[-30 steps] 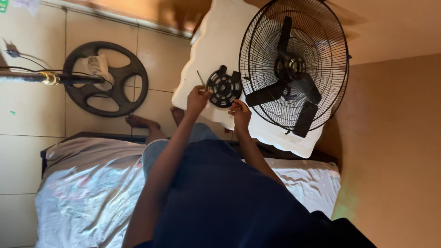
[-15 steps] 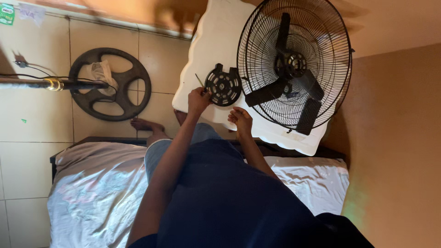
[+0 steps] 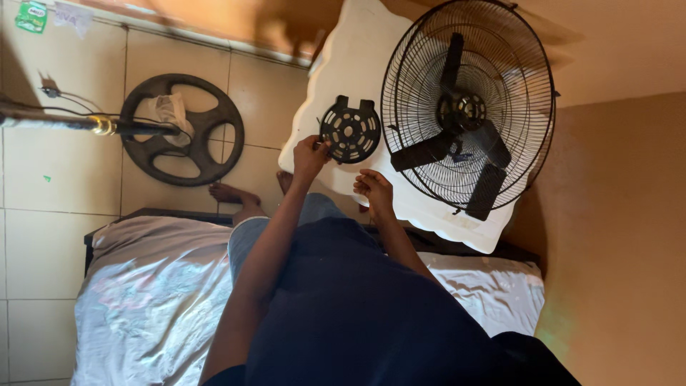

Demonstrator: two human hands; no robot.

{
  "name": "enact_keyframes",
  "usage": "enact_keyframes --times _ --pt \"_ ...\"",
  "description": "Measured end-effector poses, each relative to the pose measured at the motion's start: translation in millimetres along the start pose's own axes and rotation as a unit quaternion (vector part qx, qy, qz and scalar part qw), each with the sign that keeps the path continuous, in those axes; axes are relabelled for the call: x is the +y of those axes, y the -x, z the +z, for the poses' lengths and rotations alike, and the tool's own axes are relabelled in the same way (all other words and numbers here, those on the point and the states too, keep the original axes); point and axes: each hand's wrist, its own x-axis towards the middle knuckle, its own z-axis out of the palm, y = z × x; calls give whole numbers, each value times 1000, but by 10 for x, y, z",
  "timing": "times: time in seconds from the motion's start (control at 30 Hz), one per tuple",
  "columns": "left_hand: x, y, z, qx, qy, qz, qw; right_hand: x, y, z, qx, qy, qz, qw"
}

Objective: The person disassembles a standing fan motor housing using a screwdriver, removes the rear grille, and manipulates the internal motor components. They then reattach the rear grille and continue adjusting the motor assembly.

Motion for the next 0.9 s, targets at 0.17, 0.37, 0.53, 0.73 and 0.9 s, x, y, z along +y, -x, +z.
enact_keyframes --times 0.17,0.37,0.53,0.73,0.9 --pt "82 161 -300 14 21 -4 1000 -128 86 237 -37 32 -187 981" --pt "31 662 -1145 19 189 23 982 -787 338 1058 -169 233 -455 843" --pt "-87 1119 -1848 61 312 31 948 -975 450 1845 -304 331 -469 760" --pt "143 1694 -2367 231 354 27 906 -955 538 2697 -418 308 -453 725" --pt "414 1736 -2809 318 300 140 888 -803 684 3314 -391 318 -310 806"
